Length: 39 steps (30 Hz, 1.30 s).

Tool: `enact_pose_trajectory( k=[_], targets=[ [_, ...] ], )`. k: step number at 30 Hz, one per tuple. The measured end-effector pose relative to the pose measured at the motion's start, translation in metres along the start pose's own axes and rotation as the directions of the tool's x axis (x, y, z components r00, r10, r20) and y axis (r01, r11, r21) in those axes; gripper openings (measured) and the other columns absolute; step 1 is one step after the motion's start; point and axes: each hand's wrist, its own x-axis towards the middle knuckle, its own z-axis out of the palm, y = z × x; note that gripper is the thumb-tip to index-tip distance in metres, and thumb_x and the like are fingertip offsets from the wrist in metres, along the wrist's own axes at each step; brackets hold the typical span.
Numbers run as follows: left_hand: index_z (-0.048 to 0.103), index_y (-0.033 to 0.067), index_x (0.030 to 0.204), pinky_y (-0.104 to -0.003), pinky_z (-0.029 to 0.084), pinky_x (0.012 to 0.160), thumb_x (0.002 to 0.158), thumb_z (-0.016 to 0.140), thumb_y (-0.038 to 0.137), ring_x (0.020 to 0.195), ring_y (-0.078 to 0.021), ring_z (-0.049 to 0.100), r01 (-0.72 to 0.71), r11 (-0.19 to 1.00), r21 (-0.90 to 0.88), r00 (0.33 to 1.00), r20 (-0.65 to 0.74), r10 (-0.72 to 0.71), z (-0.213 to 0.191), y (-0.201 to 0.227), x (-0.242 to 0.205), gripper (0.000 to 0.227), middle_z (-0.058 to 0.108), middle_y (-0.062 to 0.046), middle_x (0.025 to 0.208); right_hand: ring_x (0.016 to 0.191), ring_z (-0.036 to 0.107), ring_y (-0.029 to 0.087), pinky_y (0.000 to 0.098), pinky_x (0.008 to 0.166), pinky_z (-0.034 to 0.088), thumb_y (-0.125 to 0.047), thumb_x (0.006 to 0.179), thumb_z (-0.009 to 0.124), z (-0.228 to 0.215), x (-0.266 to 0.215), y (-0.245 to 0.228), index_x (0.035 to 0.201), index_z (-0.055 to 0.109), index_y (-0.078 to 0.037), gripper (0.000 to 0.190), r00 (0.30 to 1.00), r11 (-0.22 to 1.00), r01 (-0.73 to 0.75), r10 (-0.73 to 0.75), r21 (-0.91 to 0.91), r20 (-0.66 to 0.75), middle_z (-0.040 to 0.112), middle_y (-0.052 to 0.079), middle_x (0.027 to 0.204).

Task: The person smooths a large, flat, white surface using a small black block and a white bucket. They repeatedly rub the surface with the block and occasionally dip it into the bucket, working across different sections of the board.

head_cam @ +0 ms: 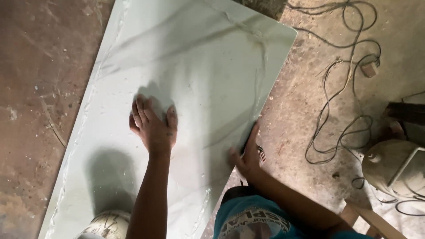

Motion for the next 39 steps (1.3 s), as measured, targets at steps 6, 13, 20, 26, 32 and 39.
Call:
enact_pose_trajectory(
  k=[6, 13, 20, 26, 32, 39],
  targets=[
    [0.048, -0.0016, 0.144, -0.055, 0.027, 0.118, 0.105, 0.053, 0.051, 0.15, -0.0341, 0.036, 0.007, 1.0, 0.007, 1.0, 0.016, -0.007, 0.003, -0.004, -0.005, 0.066, 0.041, -0.019, 0.16, 0.167, 0.001, 0.035, 0.0544, 0.14, 0.012, -0.004, 0.108, 0.055, -0.114, 0.198, 0.053, 0.167, -0.004, -0.016, 0.085, 0.928, 0.969, 0.242, -0.246, -0.05, -0.279, -0.003, 0.013, 0.177],
    [0.048, -0.0005, 0.143, -0.057, 0.03, 0.118, 0.105, 0.057, 0.052, 0.148, -0.0357, 0.038, 0.007, 1.0, 0.025, 1.0, 0.018, -0.007, 0.008, -0.012, -0.01, 0.065, 0.04, -0.018, 0.16, 0.159, 0.031, 0.034, 0.0479, 0.134, 0.034, -0.035, 0.119, 0.064, -0.107, 0.196, 0.042, 0.165, 0.015, -0.017, 0.069, 0.876, 0.901, 0.422, -0.375, 0.102, -0.304, 0.03, 0.016, 0.17],
    [0.048, -0.0038, 0.143, -0.058, 0.03, 0.117, 0.109, 0.054, 0.052, 0.15, -0.0348, 0.032, 0.005, 0.998, 0.061, 0.999, 0.045, -0.008, 0.017, -0.017, -0.016, 0.066, 0.037, -0.018, 0.161, 0.171, -0.007, 0.034, 0.0595, 0.146, 0.003, -0.055, 0.114, 0.054, -0.032, 0.092, 0.027, 0.169, -0.006, -0.019, 0.09, 0.895, 0.947, 0.32, -0.302, 0.0, -0.328, -0.007, 0.01, 0.18],
    [0.048, 0.0017, 0.143, -0.056, 0.038, 0.112, 0.11, 0.06, 0.053, 0.144, -0.0336, 0.041, -0.032, 0.99, 0.136, 0.999, -0.031, 0.036, 0.024, -0.024, -0.018, 0.062, 0.045, -0.015, 0.155, 0.173, -0.007, 0.031, 0.0593, 0.148, 0.008, -0.057, 0.112, 0.054, 0.027, 0.002, -0.003, 0.168, -0.012, -0.018, 0.095, 0.903, 0.941, 0.326, -0.282, 0.089, -0.325, -0.011, 0.009, 0.18],
    [0.049, 0.0049, 0.142, -0.053, 0.033, 0.113, 0.111, 0.062, 0.051, 0.145, -0.0307, 0.036, -0.007, 0.995, 0.098, 1.0, 0.005, 0.006, 0.024, -0.023, -0.016, 0.057, 0.043, -0.015, 0.155, 0.169, -0.011, 0.031, 0.0541, 0.145, 0.005, -0.055, 0.111, 0.045, 0.084, -0.095, -0.013, 0.165, -0.016, -0.007, 0.095, 0.915, 0.958, 0.286, -0.275, -0.005, -0.294, -0.016, 0.014, 0.176],
    [0.037, 0.0039, 0.15, -0.049, 0.032, 0.115, 0.114, 0.064, 0.047, 0.147, -0.0287, 0.035, 0.033, 0.991, 0.132, 0.997, 0.061, -0.042, 0.026, -0.026, -0.014, 0.062, 0.043, -0.013, 0.158, 0.167, -0.007, 0.034, 0.0527, 0.143, 0.004, -0.054, 0.108, 0.044, 0.155, -0.197, -0.001, 0.165, -0.011, 0.001, 0.096, 0.879, 0.937, 0.343, -0.343, -0.061, -0.332, -0.012, 0.02, 0.175]
  ],
)
